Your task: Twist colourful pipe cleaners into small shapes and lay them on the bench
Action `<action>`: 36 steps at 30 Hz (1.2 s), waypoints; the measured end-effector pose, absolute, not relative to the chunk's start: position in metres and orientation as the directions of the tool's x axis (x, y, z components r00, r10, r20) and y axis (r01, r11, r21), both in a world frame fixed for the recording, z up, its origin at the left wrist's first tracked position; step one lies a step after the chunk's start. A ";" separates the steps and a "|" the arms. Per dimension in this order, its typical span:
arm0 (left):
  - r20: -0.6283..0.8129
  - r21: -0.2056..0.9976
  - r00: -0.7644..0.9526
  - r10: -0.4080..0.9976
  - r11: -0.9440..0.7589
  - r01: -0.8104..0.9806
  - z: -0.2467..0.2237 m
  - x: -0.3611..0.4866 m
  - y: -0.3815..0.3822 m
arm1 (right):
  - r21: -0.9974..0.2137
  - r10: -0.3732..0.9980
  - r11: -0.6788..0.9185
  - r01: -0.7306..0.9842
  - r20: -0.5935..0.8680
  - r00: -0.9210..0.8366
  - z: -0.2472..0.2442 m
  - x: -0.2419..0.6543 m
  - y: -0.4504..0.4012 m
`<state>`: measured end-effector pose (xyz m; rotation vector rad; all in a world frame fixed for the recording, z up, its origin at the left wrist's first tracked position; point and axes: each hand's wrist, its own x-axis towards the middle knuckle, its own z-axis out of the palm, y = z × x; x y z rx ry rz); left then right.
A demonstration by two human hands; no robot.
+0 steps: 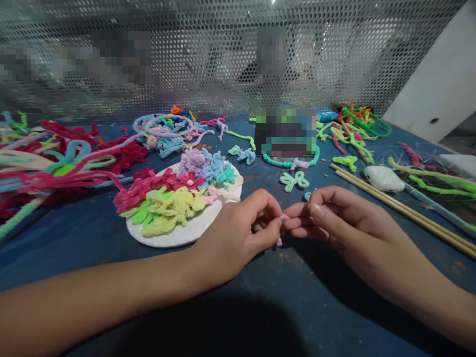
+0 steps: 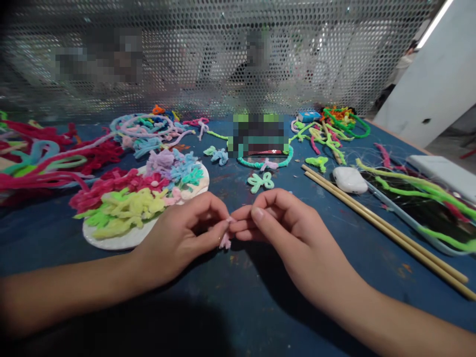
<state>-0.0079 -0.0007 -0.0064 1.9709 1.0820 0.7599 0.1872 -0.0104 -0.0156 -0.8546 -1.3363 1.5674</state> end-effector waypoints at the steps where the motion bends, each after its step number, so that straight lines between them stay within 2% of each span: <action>1: 0.208 0.759 0.488 0.848 -0.454 0.467 -0.007 -0.009 -0.001 | -0.988 0.928 -0.009 -0.155 0.050 -0.369 -0.014 0.188 -0.011; 4: 0.371 0.558 0.583 0.723 -0.675 0.482 -0.009 -0.013 -0.001 | -0.975 0.937 0.218 0.035 0.199 -0.286 -0.009 0.191 -0.016; 6: 0.423 0.483 0.640 0.642 -0.757 0.440 -0.010 -0.015 -0.001 | -0.900 0.909 0.397 0.180 0.359 -0.212 -0.006 0.195 -0.020; 9: 0.459 0.385 0.732 0.505 -0.855 0.348 -0.008 -0.016 -0.001 | -0.814 0.862 0.506 0.287 0.485 -0.144 -0.004 0.199 -0.024; 12: 0.420 0.238 0.811 0.408 -0.912 0.335 -0.004 -0.016 -0.003 | -0.814 0.856 0.512 0.276 0.456 -0.244 -0.002 0.202 -0.024; 15: 0.415 0.160 0.832 0.369 -0.929 0.333 -0.002 -0.015 -0.007 | -0.699 0.756 0.638 0.323 0.487 -0.438 0.004 0.203 -0.020; 17: 0.467 0.151 0.825 0.317 -0.948 0.279 -0.003 -0.015 -0.009 | -0.564 0.656 0.745 0.356 0.524 -0.543 0.011 0.204 -0.015; 20: 0.534 0.133 0.807 0.251 -0.968 0.213 -0.007 -0.017 -0.010 | -0.442 0.506 0.850 0.285 0.538 -0.674 0.020 0.206 -0.010; 22: 0.515 0.163 0.814 0.267 -0.963 0.213 -0.008 -0.017 -0.010 | -0.389 0.424 0.893 0.228 0.553 -0.717 0.024 0.208 -0.008; 26: 0.494 0.272 0.806 0.326 -0.938 0.213 -0.004 -0.015 -0.017 | -0.248 0.326 0.943 0.220 0.573 -0.752 0.024 0.214 -0.007; 28: 0.523 0.341 0.746 0.412 -0.904 0.259 -0.003 -0.012 -0.026 | -0.191 0.286 0.958 0.214 0.563 -0.776 0.023 0.216 -0.008; 30: 0.499 0.440 0.654 0.569 -0.816 0.374 -0.001 -0.007 -0.036 | -0.163 0.264 0.964 0.208 0.555 -0.789 0.022 0.215 -0.009; 32: 0.468 0.491 0.595 0.653 -0.752 0.439 -0.001 -0.004 -0.042 | -0.144 0.254 0.967 0.209 0.549 -0.796 0.022 0.214 -0.010; 36: 0.577 0.408 0.640 0.508 -0.858 0.314 -0.004 -0.001 -0.035 | -0.102 0.235 0.972 0.214 0.513 -0.825 0.021 0.211 -0.013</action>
